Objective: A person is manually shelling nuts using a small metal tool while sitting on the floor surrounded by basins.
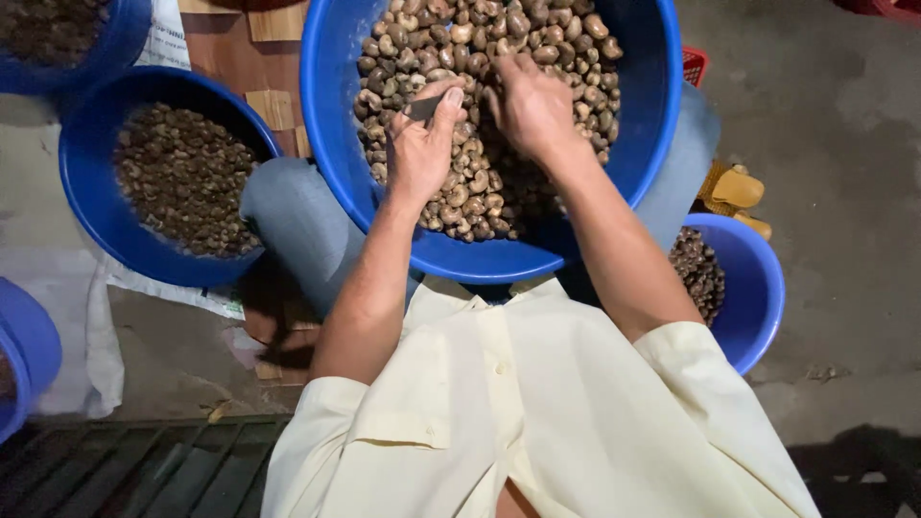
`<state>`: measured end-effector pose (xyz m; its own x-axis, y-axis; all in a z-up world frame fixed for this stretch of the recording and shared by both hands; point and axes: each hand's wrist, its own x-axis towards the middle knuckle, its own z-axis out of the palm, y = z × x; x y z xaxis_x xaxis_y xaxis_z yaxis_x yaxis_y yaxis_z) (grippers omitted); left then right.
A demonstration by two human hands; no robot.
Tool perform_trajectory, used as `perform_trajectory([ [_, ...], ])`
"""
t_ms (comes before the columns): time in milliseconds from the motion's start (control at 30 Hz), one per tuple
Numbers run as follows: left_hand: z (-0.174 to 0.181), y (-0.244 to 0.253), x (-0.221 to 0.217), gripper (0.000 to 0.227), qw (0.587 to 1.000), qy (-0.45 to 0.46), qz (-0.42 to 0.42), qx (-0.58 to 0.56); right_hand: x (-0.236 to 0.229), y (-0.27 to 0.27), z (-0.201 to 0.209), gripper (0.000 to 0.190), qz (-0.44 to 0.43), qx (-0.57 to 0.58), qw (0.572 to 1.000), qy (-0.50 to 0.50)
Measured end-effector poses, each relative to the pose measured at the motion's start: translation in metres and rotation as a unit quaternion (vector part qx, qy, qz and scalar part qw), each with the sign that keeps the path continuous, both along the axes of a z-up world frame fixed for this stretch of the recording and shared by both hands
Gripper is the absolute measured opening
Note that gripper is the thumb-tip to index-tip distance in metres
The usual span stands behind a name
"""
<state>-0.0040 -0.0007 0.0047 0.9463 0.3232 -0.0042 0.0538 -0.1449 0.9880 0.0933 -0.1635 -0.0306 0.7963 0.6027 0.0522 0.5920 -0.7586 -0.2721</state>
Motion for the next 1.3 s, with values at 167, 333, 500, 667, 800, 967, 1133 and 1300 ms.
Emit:
perform_trajectory([
  [167, 0.002, -0.001, 0.000, 0.027, 1.000, 0.014, -0.004, -0.020, -0.008, 0.008, -0.015, 0.028, -0.033, 0.041, 0.998, 0.046],
  [333, 0.004, -0.007, 0.002, 0.027, 0.999, 0.009, -0.034, -0.022, -0.015, 0.003, 0.012, 0.016, 0.029, 0.066, 0.996, -0.047],
  [500, -0.007, -0.001, 0.002, 0.029, 1.000, -0.014, 0.017, 0.021, -0.016, 0.004, 0.026, 0.020, -0.141, 0.340, 0.837, 0.404],
  [667, -0.001, -0.004, 0.002, 0.030, 0.997, -0.039, -0.017, -0.069, -0.028, 0.001, 0.041, 0.028, -0.141, 0.437, 0.780, 0.425],
  [800, 0.008, -0.004, 0.001, 0.033, 0.996, -0.053, -0.028, -0.065, -0.031, 0.002, 0.043, 0.028, -0.135, 0.491, 0.728, 0.459],
  [967, -0.012, 0.001, 0.002, 0.031, 0.993, -0.042, -0.024, -0.108, -0.031, 0.002, 0.039, 0.024, -0.107, 0.516, 0.720, 0.451],
  [1133, 0.002, 0.002, 0.001, 0.032, 0.991, -0.028, -0.049, -0.118, -0.030, 0.002, 0.037, 0.022, -0.115, 0.533, 0.703, 0.457],
  [1300, 0.001, 0.004, 0.002, 0.029, 0.991, -0.022, -0.022, -0.128, -0.032, 0.003, 0.038, 0.020, -0.102, 0.534, 0.702, 0.460],
])
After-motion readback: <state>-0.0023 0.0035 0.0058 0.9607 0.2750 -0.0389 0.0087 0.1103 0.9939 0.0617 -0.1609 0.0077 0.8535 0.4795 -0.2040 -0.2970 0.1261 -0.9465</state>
